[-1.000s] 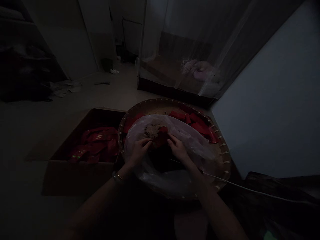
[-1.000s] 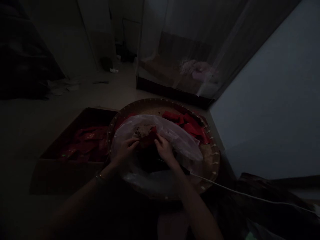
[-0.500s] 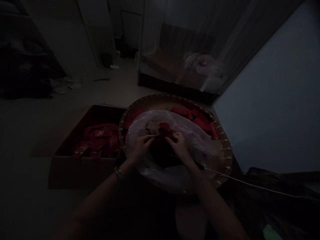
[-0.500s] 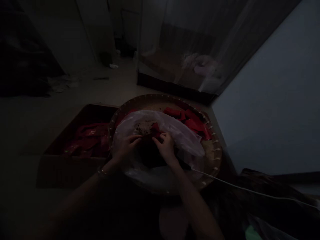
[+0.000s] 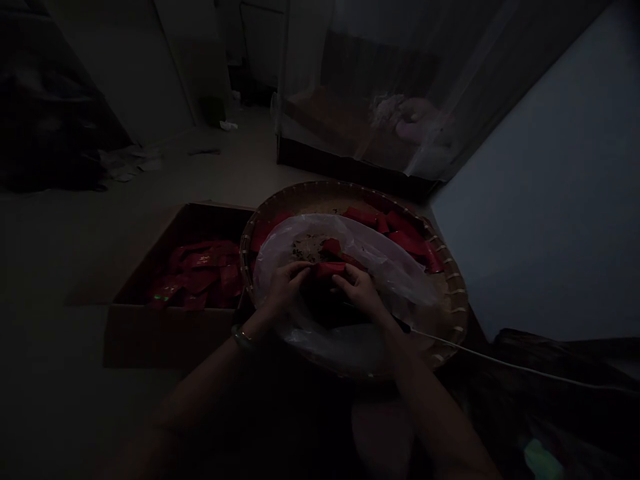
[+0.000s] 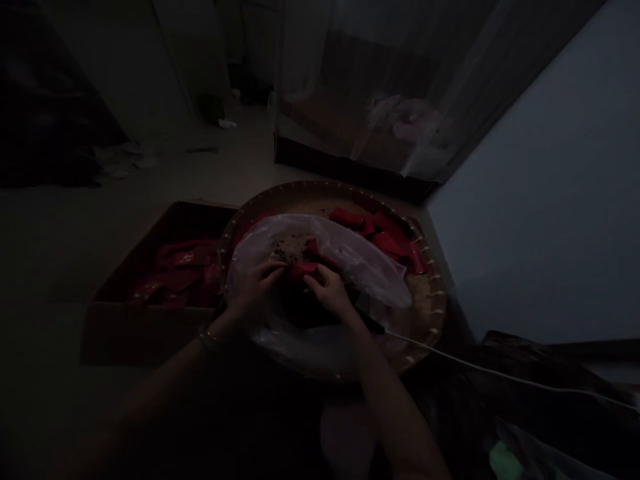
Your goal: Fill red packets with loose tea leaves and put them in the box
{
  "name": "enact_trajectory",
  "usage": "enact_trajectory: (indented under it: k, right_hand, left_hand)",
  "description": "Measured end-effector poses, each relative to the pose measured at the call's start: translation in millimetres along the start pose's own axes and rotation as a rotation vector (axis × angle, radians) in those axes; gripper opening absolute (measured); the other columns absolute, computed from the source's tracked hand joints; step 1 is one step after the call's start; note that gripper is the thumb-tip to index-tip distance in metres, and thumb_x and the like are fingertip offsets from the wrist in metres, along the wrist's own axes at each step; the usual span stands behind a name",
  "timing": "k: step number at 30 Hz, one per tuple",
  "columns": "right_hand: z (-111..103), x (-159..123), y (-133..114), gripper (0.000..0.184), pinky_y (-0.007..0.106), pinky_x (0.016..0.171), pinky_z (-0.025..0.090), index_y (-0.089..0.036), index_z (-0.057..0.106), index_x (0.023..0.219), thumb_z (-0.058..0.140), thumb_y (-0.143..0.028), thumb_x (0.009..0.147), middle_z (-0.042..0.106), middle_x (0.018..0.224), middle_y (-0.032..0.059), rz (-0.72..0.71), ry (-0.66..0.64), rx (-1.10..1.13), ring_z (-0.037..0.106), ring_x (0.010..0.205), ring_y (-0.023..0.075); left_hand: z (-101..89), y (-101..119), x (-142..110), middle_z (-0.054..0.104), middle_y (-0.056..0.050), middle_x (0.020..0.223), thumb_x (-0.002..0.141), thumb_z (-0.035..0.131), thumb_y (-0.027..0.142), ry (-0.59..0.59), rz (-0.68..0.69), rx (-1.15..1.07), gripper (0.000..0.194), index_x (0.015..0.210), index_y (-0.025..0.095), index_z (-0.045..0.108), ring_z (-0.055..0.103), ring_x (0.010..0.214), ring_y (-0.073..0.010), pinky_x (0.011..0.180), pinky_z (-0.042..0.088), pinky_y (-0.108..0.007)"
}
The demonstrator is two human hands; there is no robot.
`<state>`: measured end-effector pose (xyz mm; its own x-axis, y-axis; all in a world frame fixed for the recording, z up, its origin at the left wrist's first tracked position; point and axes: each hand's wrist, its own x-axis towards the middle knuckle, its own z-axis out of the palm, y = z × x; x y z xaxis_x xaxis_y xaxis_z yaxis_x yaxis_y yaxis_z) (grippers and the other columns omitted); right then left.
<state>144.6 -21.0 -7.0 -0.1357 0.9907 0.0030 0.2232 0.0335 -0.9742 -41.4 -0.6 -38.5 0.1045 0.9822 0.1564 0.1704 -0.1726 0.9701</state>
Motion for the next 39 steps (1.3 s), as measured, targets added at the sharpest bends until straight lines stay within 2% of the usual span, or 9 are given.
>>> enact_trajectory:
  k: [8, 11, 14, 18, 24, 29, 32, 36, 39]
  right_hand:
    - [-3, 3, 9, 0.039, 0.031, 0.074, 0.054, -0.019, 0.068, 0.100, 0.071, -0.042, 0.068, 0.070, 0.102, 0.0042, 0.239, -0.111, 0.389, 0.065, 0.088, 0.0192]
    - [-4, 1, 9, 0.040, 0.035, 0.084, 0.052, -0.020, 0.067, 0.104, 0.070, -0.043, 0.071, 0.070, 0.103, 0.0047, 0.234, -0.117, 0.432, 0.065, 0.093, 0.0204]
    - [-3, -1, 9, 0.040, 0.035, 0.086, 0.051, -0.019, 0.066, 0.105, 0.067, -0.044, 0.074, 0.071, 0.100, 0.0053, 0.257, -0.127, 0.432, 0.065, 0.092, 0.0205]
    - [-2, -4, 7, 0.035, 0.033, 0.083, 0.051, -0.019, 0.067, 0.099, 0.063, -0.045, 0.076, 0.072, 0.091, 0.0031, 0.279, -0.207, 0.385, 0.065, 0.083, 0.0180]
    - [-9, -8, -1, 0.035, 0.033, 0.080, 0.051, -0.017, 0.067, 0.087, 0.059, -0.050, 0.079, 0.070, 0.087, 0.0047, 0.257, -0.251, 0.346, 0.065, 0.083, 0.0192]
    - [-24, -7, -3, 0.038, 0.037, 0.082, 0.051, -0.019, 0.064, 0.096, 0.044, -0.050, 0.086, 0.070, 0.092, 0.0080, 0.172, -0.043, 0.333, 0.065, 0.092, 0.0214]
    - [-27, -8, 6, 0.029, 0.040, 0.088, 0.049, -0.020, 0.063, 0.101, 0.049, -0.039, 0.084, 0.069, 0.098, 0.0087, -0.009, 0.042, -0.020, 0.063, 0.095, 0.0218]
    - [-11, -17, 18, 0.066, 0.046, 0.104, 0.035, -0.020, 0.058, 0.122, 0.073, -0.012, 0.058, 0.050, 0.135, 0.0136, -0.228, -0.427, -0.778, 0.042, 0.126, 0.0311]
    - [7, -19, 15, 0.082, 0.046, 0.100, 0.038, -0.026, 0.051, 0.130, 0.074, -0.005, 0.054, 0.039, 0.144, 0.0126, -0.220, -0.600, -1.087, 0.040, 0.126, 0.0338]
  left_hand:
    - [-0.9, 2, 0, 0.068, -0.007, 0.104, 0.089, 0.044, 0.027, -0.013, 0.073, 0.089, 0.029, 0.107, 0.017, 0.063, 0.062, 0.096, -0.0188, 0.086, 0.049, -0.031]
    - [0.7, 9, -7, 0.055, -0.012, 0.129, 0.087, 0.049, 0.024, 0.079, 0.274, 0.358, 0.041, 0.127, 0.017, 0.050, 0.049, 0.121, -0.0239, 0.102, 0.038, -0.041]
    - [4.9, 15, -14, 0.039, -0.012, 0.145, 0.079, 0.063, 0.025, -0.031, 0.459, 0.653, 0.061, 0.136, 0.021, 0.042, 0.028, 0.135, -0.0322, 0.109, 0.025, -0.050]
    - [10.2, 10, -12, 0.054, -0.009, 0.132, 0.081, 0.060, 0.021, -0.205, 0.505, 0.748, 0.052, 0.132, 0.022, 0.047, 0.042, 0.123, -0.0291, 0.103, 0.033, -0.046]
    - [9.0, 0, -8, 0.063, -0.011, 0.117, 0.074, 0.063, 0.015, -0.197, 0.509, 0.657, 0.048, 0.122, 0.016, 0.055, 0.052, 0.106, -0.0259, 0.091, 0.045, -0.040]
    - [5.8, 2, -9, 0.066, -0.009, 0.109, 0.071, 0.064, 0.016, -0.122, 0.435, 0.621, 0.047, 0.117, 0.017, 0.058, 0.054, 0.099, -0.0245, 0.088, 0.045, -0.039]
    - [3.7, 4, -6, 0.067, -0.009, 0.104, 0.070, 0.065, 0.017, -0.047, 0.367, 0.572, 0.044, 0.114, 0.015, 0.060, 0.057, 0.093, -0.0231, 0.085, 0.046, -0.036]
    - [-0.1, 4, -2, 0.067, -0.009, 0.107, 0.070, 0.065, 0.019, 0.052, 0.325, 0.487, 0.044, 0.114, 0.016, 0.060, 0.060, 0.097, -0.0225, 0.088, 0.047, -0.035]
    - [-1.9, 2, 0, 0.066, -0.009, 0.110, 0.071, 0.064, 0.019, 0.076, 0.353, 0.437, 0.045, 0.115, 0.017, 0.059, 0.061, 0.100, -0.0218, 0.090, 0.047, -0.035]
